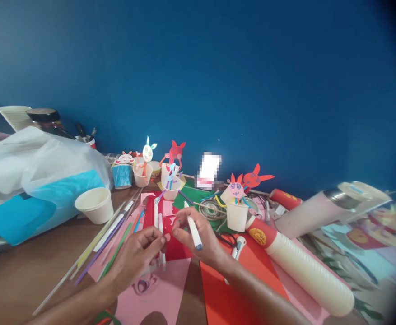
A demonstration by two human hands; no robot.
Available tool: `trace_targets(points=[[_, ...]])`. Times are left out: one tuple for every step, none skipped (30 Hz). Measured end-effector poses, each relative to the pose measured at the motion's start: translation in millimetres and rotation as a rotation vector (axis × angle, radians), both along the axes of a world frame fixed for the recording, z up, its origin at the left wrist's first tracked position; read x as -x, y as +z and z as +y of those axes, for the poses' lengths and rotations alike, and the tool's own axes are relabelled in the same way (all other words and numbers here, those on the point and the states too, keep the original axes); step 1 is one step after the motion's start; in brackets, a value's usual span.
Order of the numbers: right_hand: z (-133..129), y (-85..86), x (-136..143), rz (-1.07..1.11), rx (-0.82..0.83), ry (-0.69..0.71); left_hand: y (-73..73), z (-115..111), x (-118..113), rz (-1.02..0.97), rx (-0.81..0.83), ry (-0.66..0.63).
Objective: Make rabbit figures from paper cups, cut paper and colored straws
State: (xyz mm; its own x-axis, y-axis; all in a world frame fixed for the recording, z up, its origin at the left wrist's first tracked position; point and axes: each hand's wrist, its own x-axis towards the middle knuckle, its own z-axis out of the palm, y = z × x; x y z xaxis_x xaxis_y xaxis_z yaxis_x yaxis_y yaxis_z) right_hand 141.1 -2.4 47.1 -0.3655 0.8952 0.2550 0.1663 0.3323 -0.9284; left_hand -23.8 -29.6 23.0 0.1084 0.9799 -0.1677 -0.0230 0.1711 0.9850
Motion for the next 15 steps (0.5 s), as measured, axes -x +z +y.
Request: trace_targets(points=[[0,-1.3,0,-0.02,-0.011,0.005,-2.6,0,0,-0.012,-0.003,-0.015],[0,-2.4,1,-0.044,-0.021,0.004,-5.0,1,0,-0.019,-0.007,-0.031],[0,-3.1,1,-0.072,-0.028,0.003,-6.6,2,-1,-0.018,-0.012,-0.045],[0,-3.5,1,-0.097,-0.034,0.002,-7.3,3,-1,-0.009,-0.02,-0.054],[0,-3.5,1,-0.118,-0.036,0.004,-7.0,4,-2,0.004,-0.028,-0.062],[0,-3.3,1,-0.132,-0.036,0.007,-5.7,6,-2,0.02,-0.035,-0.073],[1,-3.0,0,-0.14,-0.037,0.011,-3.7,7,-3,0.035,-0.038,-0.088],[2,-2.8,0,-0.143,-0.036,0.013,-1.3,8,-3,0.052,-0.037,-0.104],[2,-2.8,-1,-0.139,-0.033,0.009,1.4,10,-2,0.074,-0.036,-0.121],[4,-3.1,-2,-0.135,-0.027,0.001,4.0,11,0,0.101,-0.041,-0.132],[5,-3.9,-4,-0.135,-0.021,-0.007,6.2,13,2,0.126,-0.054,-0.135],[6,-5.4,-5,-0.144,-0.018,-0.018,8.1,16,6,0.143,-0.077,-0.126],[8,-7.6,-7,-0.167,-0.016,-0.028,9.6,18,9,0.144,-0.105,-0.106],[9,-10.4,-8,-0.211,-0.018,-0.033,10.6,21,14,0.123,-0.13,-0.082],[10,-13.7,-10,-0.271,-0.026,-0.027,11.3,24,18,0.083,-0.143,-0.05]])
